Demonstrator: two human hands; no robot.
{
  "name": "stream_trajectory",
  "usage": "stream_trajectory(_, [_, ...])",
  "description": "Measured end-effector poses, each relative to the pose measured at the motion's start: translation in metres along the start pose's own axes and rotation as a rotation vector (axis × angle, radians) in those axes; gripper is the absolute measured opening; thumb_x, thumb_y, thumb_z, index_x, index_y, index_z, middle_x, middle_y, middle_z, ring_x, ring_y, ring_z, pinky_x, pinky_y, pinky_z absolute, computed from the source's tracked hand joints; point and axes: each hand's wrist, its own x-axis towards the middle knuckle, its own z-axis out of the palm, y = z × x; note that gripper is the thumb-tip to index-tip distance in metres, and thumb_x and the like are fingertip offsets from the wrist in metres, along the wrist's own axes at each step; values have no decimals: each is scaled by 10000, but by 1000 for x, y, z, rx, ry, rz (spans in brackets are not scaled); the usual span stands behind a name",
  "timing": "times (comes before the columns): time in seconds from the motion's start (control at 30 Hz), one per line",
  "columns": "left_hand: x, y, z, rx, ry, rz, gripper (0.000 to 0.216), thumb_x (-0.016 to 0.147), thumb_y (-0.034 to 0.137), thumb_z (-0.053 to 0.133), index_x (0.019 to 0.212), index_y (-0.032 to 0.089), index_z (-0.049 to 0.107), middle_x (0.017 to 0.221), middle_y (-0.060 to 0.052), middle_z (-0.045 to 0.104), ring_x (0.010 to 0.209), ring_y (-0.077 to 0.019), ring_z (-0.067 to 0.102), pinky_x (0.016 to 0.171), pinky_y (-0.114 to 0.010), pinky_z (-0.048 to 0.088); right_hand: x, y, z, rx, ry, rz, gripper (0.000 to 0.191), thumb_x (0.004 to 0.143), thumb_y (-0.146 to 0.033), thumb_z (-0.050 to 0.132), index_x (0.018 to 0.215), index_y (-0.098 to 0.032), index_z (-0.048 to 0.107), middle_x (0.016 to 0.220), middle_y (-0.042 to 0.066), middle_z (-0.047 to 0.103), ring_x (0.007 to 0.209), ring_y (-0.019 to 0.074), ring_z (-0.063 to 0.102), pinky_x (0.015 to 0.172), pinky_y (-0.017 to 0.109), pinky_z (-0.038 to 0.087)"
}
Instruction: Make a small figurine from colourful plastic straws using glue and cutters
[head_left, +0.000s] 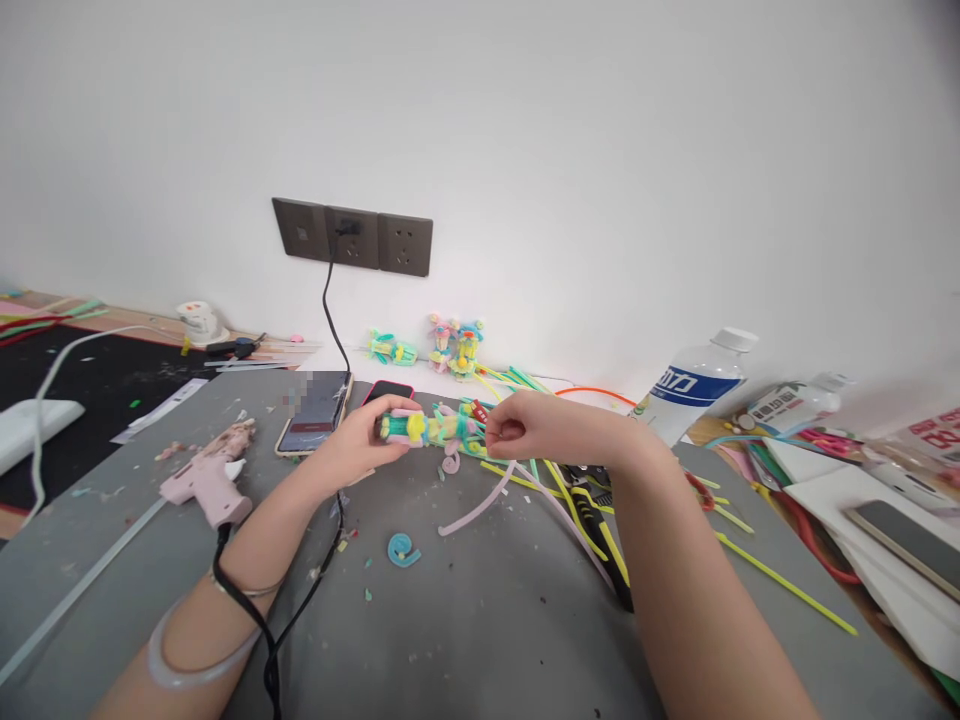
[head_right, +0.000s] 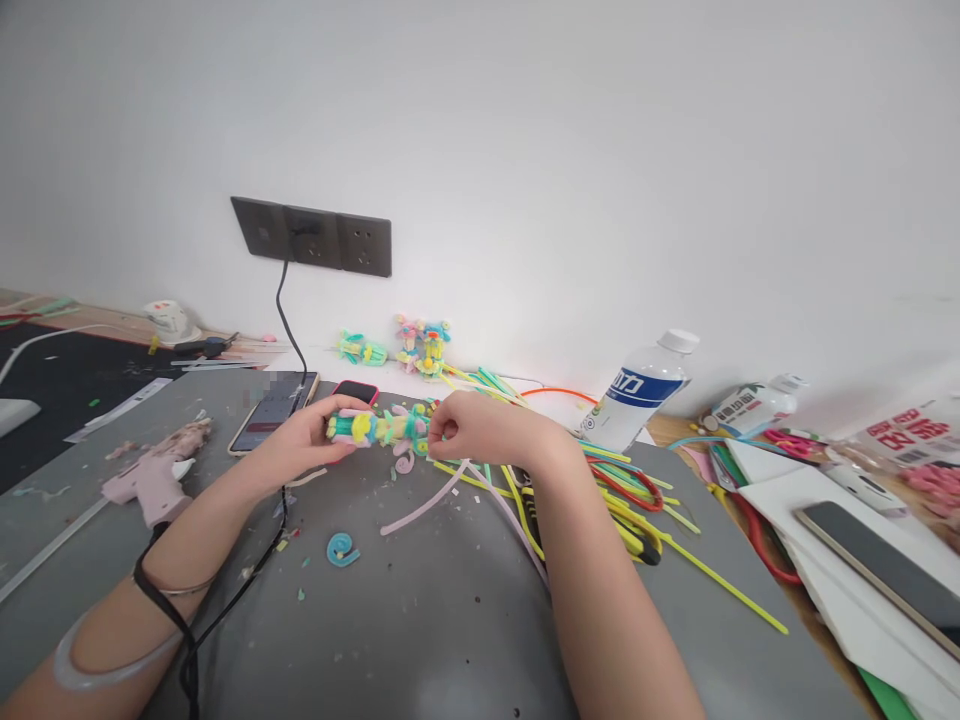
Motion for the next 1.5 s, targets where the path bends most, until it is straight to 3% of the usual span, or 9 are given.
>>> stream_trajectory(0.1, [3, 0, -1, -115, 142, -30, 481, 695, 281, 768, 1134, 188, 597, 1012, -44, 674, 785, -167, 655, 657, -250, 495, 14, -1, 14, -31, -94, 22, 57, 724, -237, 615, 694, -203, 651, 660, -3, 584, 569, 128, 456, 503, 256, 325])
stream_trajectory(0.27, [5, 0, 1, -371, 299, -21, 535, 660, 236, 822, 1136, 182, 582, 1127, -56, 646, 987, -165, 649, 867, -265, 509, 35, -12, 40, -84, -186, 27, 54, 691, -164, 638, 654, -202, 649, 724, 12, 669, 598, 143, 544, 498, 250, 341])
stream_trajectory(0.6, [5, -3, 12, -655, 205, -62, 391, 751, 187, 806, 1072, 209, 583, 1015, -18, 677, 917, -169, 701, 819, -280, 552, 43, -11, 40, -70, -189, 137, 138, 731, -140, 687, 810, -184, 791, 923, 34, 778, 827, 191, 693, 634, 228, 435])
stream_trajectory(0.8, [4, -5, 14, -716, 202, -60, 414, 765, 165, 791, 1127, 215, 595, 1008, -38, 686, 917, -177, 694, 783, -272, 541, 36, -8, 34, -168, -128, 163, 175, 761, -234, 676, 891, -195, 786, 880, 48, 754, 736, 182, 640, 561, 243, 377])
stream_trajectory(1.0, [4, -4, 16, -740, 206, -67, 415, 751, 143, 800, 1117, 202, 613, 951, -23, 659, 859, -160, 683, 765, -275, 538, 35, -15, 37, -214, -152, 206, 164, 771, -159, 624, 863, -178, 759, 859, 56, 734, 721, 171, 615, 565, 247, 366])
stream_trajectory(1.13, [4, -5, 16, -779, 185, -84, 446, 725, 111, 808, 1111, 203, 604, 941, -22, 670, 859, -148, 680, 778, -259, 528, 24, -16, 31, -198, -95, 217, 150, 792, -171, 599, 827, -185, 745, 819, 53, 713, 694, 163, 595, 572, 249, 362])
stream_trajectory(1.37, [2, -4, 19, -768, 111, -82, 410, 706, 106, 813, 1035, 202, 588, 936, -15, 671, 845, -137, 662, 818, -282, 516, -14, -26, 4, -12, -85, 29, 152, 854, -297, 586, 736, -204, 612, 636, -49, 530, 542, 92, 407, 492, 230, 276])
stream_trajectory(1.47, [2, -3, 20, -785, 123, -96, 390, 702, 117, 819, 1008, 200, 591, 906, 1, 650, 816, -123, 645, 807, -277, 509, -46, -21, 34, 158, -92, -96, 209, 858, -355, 661, 735, -197, 603, 646, -55, 531, 567, 86, 429, 521, 226, 315])
stream_trajectory(1.5, [2, -3, 21, -788, 124, -102, 388, 702, 124, 822, 1006, 199, 593, 899, 3, 645, 811, -120, 641, 806, -276, 506, -60, -18, 52, 278, 61, -129, 205, 875, -376, 662, 780, -197, 630, 700, -39, 570, 617, 91, 479, 573, 227, 366])
